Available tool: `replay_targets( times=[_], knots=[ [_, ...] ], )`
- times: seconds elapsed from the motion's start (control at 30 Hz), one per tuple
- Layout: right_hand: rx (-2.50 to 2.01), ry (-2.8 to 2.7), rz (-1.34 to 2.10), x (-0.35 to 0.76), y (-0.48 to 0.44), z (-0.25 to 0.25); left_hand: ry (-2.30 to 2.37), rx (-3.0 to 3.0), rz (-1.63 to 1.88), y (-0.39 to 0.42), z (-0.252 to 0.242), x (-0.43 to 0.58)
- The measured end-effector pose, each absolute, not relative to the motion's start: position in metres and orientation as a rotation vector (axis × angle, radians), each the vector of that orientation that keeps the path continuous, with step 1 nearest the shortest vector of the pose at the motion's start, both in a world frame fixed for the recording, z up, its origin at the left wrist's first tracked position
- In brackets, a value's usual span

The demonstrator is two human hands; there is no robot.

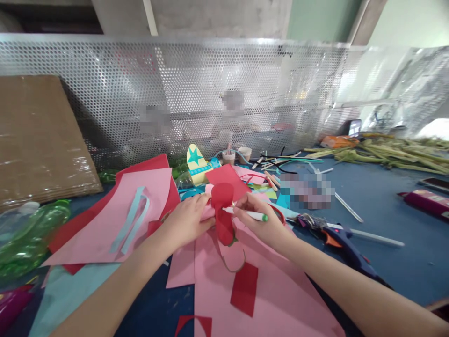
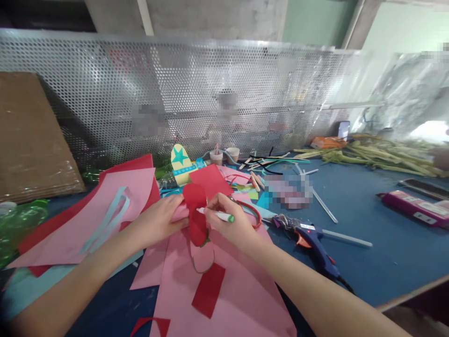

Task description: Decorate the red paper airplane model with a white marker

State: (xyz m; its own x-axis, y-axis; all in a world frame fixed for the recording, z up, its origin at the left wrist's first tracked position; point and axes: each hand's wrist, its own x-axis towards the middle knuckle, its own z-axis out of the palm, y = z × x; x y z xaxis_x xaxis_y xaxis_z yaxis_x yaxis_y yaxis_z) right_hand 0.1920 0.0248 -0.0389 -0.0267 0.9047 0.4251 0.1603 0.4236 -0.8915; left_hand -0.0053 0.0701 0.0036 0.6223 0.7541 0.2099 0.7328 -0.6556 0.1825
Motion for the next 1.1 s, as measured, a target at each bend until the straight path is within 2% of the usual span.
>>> replay_targets(
  times=[0.33,1.1],
  knots=[
    [-1.002,-1.485,0.789,0.1928,0.0265,-0.0398,1.348,2.733,0.285,0.0671,0.0074,-0.0022],
    [-1.02,-1.488,0.772,0.1928,0.0276,-0.0398,1.3,2.721,0.359,0.0691,0.0048,-0.0047]
  ],
)
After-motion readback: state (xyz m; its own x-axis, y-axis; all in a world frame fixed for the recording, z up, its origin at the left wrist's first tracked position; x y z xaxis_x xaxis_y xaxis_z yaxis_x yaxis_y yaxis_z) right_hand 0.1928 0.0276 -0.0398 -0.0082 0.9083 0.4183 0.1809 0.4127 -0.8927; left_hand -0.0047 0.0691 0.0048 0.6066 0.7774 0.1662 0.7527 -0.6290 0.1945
